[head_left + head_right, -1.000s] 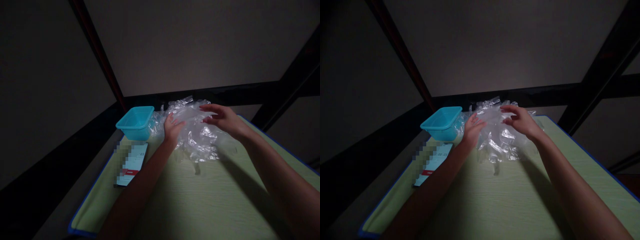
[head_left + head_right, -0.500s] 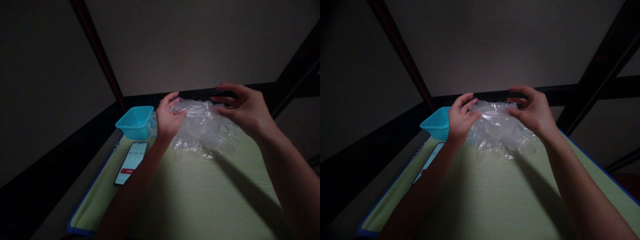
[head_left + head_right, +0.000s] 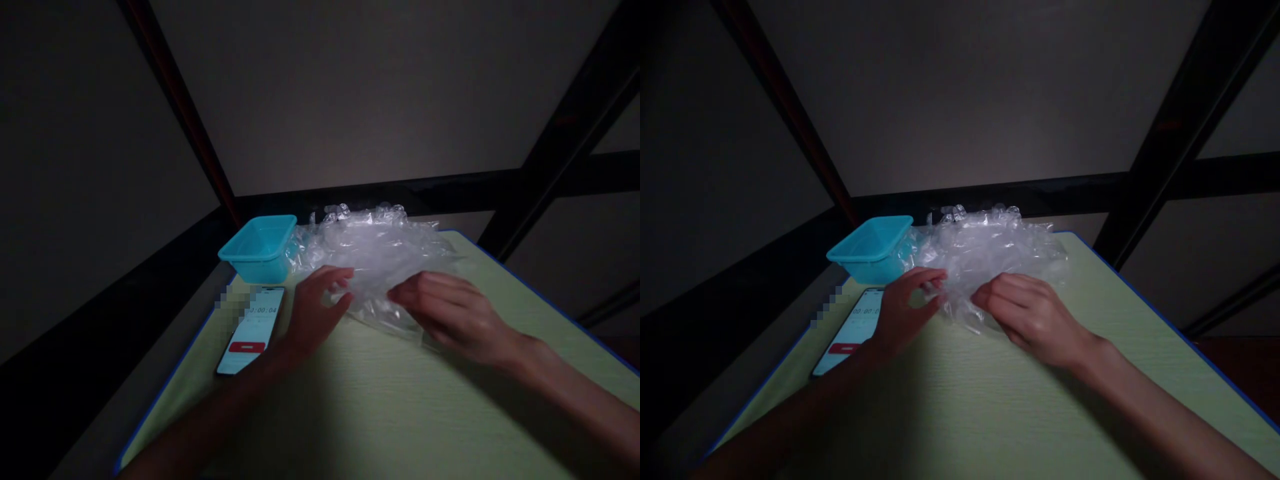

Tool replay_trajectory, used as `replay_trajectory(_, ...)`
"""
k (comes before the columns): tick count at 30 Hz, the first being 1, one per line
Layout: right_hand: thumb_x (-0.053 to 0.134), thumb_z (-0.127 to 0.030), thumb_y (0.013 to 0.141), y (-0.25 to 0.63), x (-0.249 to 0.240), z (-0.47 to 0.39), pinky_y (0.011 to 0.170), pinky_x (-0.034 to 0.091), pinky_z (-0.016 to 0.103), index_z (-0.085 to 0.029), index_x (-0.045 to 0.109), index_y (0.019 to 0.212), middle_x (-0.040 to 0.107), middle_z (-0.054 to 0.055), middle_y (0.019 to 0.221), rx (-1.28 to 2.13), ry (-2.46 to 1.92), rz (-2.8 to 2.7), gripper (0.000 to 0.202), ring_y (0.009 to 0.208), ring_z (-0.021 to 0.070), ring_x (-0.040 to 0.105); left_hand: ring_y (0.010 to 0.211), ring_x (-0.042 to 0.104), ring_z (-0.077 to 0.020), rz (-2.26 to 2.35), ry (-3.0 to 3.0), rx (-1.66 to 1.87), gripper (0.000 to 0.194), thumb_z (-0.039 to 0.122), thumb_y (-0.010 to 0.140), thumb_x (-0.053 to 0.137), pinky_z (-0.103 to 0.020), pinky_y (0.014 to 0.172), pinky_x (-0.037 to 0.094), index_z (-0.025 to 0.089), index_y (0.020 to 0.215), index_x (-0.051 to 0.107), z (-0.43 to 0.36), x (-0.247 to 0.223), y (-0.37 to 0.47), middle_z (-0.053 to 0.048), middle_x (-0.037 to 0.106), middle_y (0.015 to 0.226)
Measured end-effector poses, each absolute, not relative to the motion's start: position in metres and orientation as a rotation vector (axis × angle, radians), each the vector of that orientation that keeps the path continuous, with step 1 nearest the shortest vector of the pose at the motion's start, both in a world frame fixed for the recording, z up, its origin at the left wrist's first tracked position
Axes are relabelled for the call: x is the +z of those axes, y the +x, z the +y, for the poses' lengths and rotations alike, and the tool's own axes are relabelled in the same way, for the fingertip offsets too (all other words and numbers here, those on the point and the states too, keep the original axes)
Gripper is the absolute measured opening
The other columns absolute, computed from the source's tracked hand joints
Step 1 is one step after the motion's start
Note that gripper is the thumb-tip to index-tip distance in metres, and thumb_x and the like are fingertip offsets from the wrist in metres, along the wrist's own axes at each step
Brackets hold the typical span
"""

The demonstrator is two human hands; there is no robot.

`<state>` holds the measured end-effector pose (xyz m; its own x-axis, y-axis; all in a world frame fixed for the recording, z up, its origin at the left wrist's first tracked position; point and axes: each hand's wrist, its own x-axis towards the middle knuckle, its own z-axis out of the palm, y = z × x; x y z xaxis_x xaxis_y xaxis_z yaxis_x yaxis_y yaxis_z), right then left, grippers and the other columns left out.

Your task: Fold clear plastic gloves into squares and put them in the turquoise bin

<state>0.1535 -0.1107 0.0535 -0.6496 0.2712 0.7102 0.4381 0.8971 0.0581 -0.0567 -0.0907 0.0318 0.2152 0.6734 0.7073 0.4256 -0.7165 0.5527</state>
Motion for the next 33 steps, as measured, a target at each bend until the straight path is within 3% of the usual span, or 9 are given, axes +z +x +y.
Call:
replay_trajectory(8, 0.035, -0.011, 0.093, 0.146, 0.013, -0.122, 0.046, 0.037, 0.028, -0.013, 0.061, 0.079, 0.059, 0.002, 0.057, -0.359, -0.481, -2.477, 0.03, 0.051, 0.0136, 0.05, 0.073, 0.057, -0.0158, 1.246, 2.439, 1.098, 0.039, -0.003, 0.066, 0.054, -0.031, 0.073, 0.048, 0.017, 0.097, 0.066, -0.103, -0.015, -0.065, -0.001, 0.065, 0.078)
replay_trajectory(11, 0.034, -0.015, 0.095, 0.146, 0.005, -0.125, 0.043, 0.036, 0.029, -0.015, 0.063, 0.083, 0.059, 0.001, 0.055, -0.308, -0.536, -2.587, 0.031, 0.048, 0.0142, 0.051, 0.079, 0.057, -0.0178, 1.239, 2.54, 0.999, 0.035, -0.001, 0.069, 0.053, -0.032, 0.074, 0.046, 0.017, 0.095, 0.066, -0.105, -0.021, -0.069, -0.003, 0.065, 0.081)
replay_trajectory(13, 0.03, -0.027, 0.097, 0.147, 0.002, -0.126, 0.043, 0.039, 0.03, -0.015, 0.063, 0.09, 0.061, 0.002, 0.058, -0.221, -0.588, -2.652, 0.035, 0.05, 0.0156, 0.054, 0.078, 0.057, -0.0177, 1.213, 2.607, 0.947, 0.031, 0.0, 0.071, 0.053, -0.031, 0.073, 0.045, 0.017, 0.094, 0.066, -0.107, -0.023, -0.07, -0.004, 0.065, 0.081)
replay_trajectory(16, 0.022, -0.046, 0.095, 0.152, 0.002, -0.123, 0.051, 0.047, 0.033, -0.013, 0.061, 0.103, 0.065, 0.007, 0.07, 0.001, -0.691, -2.743, 0.052, 0.059, 0.0193, 0.06, 0.071, 0.055, -0.0161, 1.166, 2.691, 0.891, 0.022, 0.005, 0.075, 0.055, -0.03, 0.07, 0.043, 0.016, 0.09, 0.066, -0.107, -0.026, -0.07, -0.002, 0.063, 0.075)
replay_trajectory(19, 0.021, -0.053, 0.092, 0.158, 0.004, -0.114, 0.064, 0.051, 0.038, -0.011, 0.057, 0.112, 0.066, 0.013, 0.087, 0.262, -0.803, -2.748, 0.059, 0.075, 0.0231, 0.063, 0.067, 0.053, -0.0145, 1.146, 2.746, 0.894, 0.014, 0.007, 0.078, 0.056, -0.027, 0.066, 0.04, 0.016, 0.081, 0.066, -0.107, -0.026, -0.07, -0.001, 0.059, 0.071)
replay_trajectory(26, 0.028, -0.054, 0.091, 0.184, -0.006, -0.092, 0.095, 0.041, 0.049, -0.018, 0.051, 0.124, 0.059, 0.014, 0.121, 0.573, -0.953, -2.446, 0.054, 0.114, 0.0277, 0.051, 0.071, 0.05, -0.0145, 1.191, 2.692, 1.072, 0.021, -0.001, 0.074, 0.049, -0.026, 0.064, 0.038, 0.016, 0.067, 0.06, -0.104, -0.023, -0.076, -0.001, 0.056, 0.073)
replay_trajectory(30, 0.026, -0.049, 0.092, 0.191, -0.011, -0.078, 0.101, 0.034, 0.052, -0.018, 0.052, 0.124, 0.054, 0.014, 0.129, 0.594, -1.2, -2.273, 0.051, 0.121, 0.0281, 0.046, 0.073, 0.051, -0.015, 1.206, 2.65, 1.112, 0.02, -0.002, 0.07, 0.049, -0.026, 0.066, 0.04, 0.016, 0.068, 0.057, -0.105, -0.025, -0.075, -0.002, 0.056, 0.077)
replay_trajectory(33, 0.028, -0.047, 0.093, 0.187, -0.01, -0.059, 0.099, 0.037, 0.05, -0.019, 0.054, 0.119, 0.057, 0.013, 0.125, 0.493, -1.22, -2.305, 0.047, 0.117, 0.0271, 0.05, 0.073, 0.051, -0.0148, 1.144, 2.678, 1.064, 0.018, 0.0, 0.071, 0.05, -0.027, 0.067, 0.04, 0.017, 0.071, 0.057, -0.108, -0.025, -0.073, -0.001, 0.057, 0.079)
